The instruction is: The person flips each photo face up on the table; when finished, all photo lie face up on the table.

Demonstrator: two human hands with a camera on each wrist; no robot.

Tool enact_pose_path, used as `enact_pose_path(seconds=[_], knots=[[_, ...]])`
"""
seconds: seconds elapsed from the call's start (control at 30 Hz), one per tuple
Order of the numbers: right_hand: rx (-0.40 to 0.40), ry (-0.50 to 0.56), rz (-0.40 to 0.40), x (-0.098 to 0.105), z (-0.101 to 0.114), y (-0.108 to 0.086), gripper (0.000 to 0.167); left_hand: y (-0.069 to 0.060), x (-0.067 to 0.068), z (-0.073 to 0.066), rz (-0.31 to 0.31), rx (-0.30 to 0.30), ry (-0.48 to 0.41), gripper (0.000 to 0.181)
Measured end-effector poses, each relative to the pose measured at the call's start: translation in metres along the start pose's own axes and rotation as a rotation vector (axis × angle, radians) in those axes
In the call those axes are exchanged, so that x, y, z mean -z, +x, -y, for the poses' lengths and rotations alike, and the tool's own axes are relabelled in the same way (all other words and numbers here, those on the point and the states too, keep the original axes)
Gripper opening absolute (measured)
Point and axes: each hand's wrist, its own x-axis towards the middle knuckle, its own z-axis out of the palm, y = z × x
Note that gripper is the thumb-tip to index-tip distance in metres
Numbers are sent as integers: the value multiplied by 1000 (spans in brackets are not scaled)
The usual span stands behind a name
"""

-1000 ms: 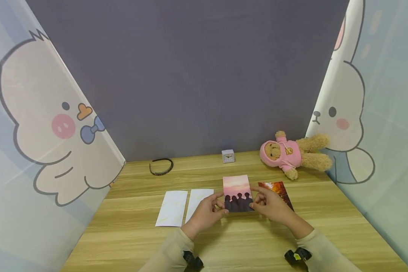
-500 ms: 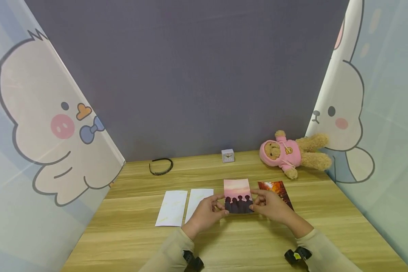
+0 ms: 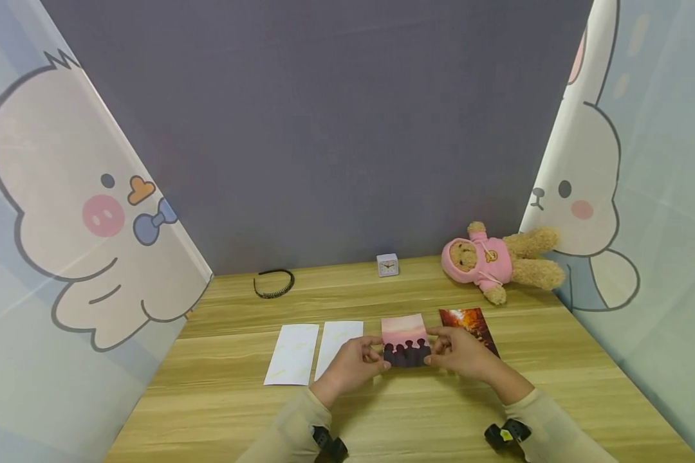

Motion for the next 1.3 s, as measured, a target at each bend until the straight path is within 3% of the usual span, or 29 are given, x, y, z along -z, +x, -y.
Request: enact_pose_path(seconds=[0.13,0.37,0.9,1.3], knots=[[-13,-21,24,1,0,-1,75,1,-2,1,0,5,27,54],[-35,-31,53,2,0,-4,71,0,-5,-1,28,45,-21,53],[-48,-25,77,2,4,-6,68,0,-7,-2,81,80,-40,55],[-43,-42,65,4,-1,-4,70,2,-6,-3,130,69,-23,62]])
